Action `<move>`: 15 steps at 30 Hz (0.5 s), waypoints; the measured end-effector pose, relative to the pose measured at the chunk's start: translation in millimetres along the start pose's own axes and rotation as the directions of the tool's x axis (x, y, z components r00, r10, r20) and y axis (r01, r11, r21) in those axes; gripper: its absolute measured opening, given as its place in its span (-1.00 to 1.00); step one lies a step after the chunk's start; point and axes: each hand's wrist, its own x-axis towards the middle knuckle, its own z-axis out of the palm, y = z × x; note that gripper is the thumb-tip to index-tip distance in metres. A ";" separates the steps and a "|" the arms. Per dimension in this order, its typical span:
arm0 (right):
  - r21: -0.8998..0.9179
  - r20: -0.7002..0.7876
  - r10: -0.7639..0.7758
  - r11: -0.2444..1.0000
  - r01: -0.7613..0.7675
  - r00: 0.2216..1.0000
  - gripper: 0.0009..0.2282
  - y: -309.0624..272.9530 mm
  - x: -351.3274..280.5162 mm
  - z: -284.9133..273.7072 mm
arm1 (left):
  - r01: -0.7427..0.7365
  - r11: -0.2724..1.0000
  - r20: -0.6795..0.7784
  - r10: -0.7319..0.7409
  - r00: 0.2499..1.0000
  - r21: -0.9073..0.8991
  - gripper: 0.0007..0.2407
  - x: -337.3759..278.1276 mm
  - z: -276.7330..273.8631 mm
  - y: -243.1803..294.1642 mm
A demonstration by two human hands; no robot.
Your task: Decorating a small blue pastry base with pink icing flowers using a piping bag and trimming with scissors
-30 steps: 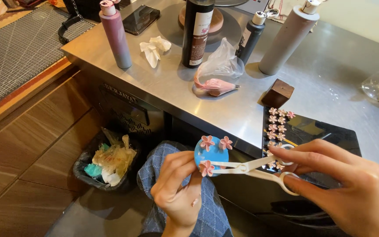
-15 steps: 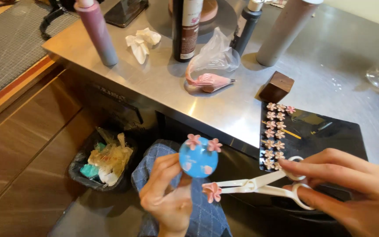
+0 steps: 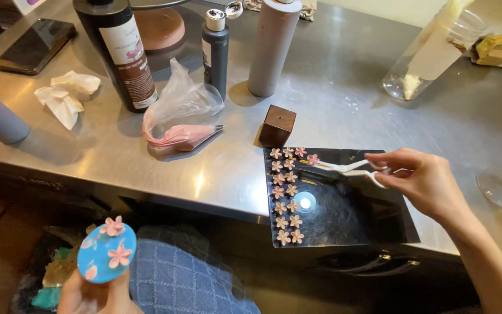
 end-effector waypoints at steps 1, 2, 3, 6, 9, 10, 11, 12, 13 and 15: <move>0.003 0.000 0.003 1.000 -0.003 1.000 -0.66 0.4 2.2 3.0 | 0.001 1.000 0.000 -0.001 1.000 0.004 -0.39 -6.7 122.4 78.7; -0.008 0.014 0.015 1.000 -0.014 1.000 -0.65 0.5 4.2 6.1 | -0.347 0.899 -0.142 0.393 0.909 0.269 -0.55 -84.9 251.7 118.1; -0.019 0.027 0.025 1.000 -0.025 0.999 -0.64 0.2 6.1 9.6 | -0.570 0.619 -0.159 0.740 0.653 0.541 -0.63 -221.2 336.7 133.5; -0.058 0.048 0.026 0.998 -0.023 0.998 -0.62 -0.3 9.9 15.6 | 0.050 0.989 0.156 -0.072 0.985 0.141 0.01 -38.9 30.6 46.8; -0.064 0.050 0.010 0.998 -0.007 0.999 -0.62 0.6 14.2 20.2 | 0.279 0.960 -0.371 -0.251 0.894 0.023 -0.39 -171.4 240.7 157.5; -0.064 0.051 0.011 0.998 -0.008 0.999 -0.62 6.6 17.2 21.1 | 0.280 0.960 -0.372 -0.251 0.894 0.023 -0.39 -111.5 177.4 130.3; -0.078 0.059 -0.013 0.997 0.017 0.998 -0.62 12.3 20.5 22.2 | 0.173 0.924 0.184 -0.115 0.976 -0.341 -0.47 -75.6 103.9 94.5; -0.092 0.067 -0.036 0.995 0.042 0.997 -0.62 17.7 23.7 23.3 | 0.351 0.698 0.628 0.181 0.757 -0.624 -0.31 -65.3 30.0 49.1; -0.091 0.068 -0.038 0.995 0.044 0.997 -0.62 13.7 22.3 22.8 | 0.349 0.699 0.627 0.182 0.758 -0.625 -0.31 -69.2 42.2 52.9; -0.125 0.064 -0.015 0.992 0.023 0.998 -0.63 6.1 19.3 21.5 | 0.385 0.591 0.611 0.242 0.754 -0.709 -0.41 -76.3 67.4 60.4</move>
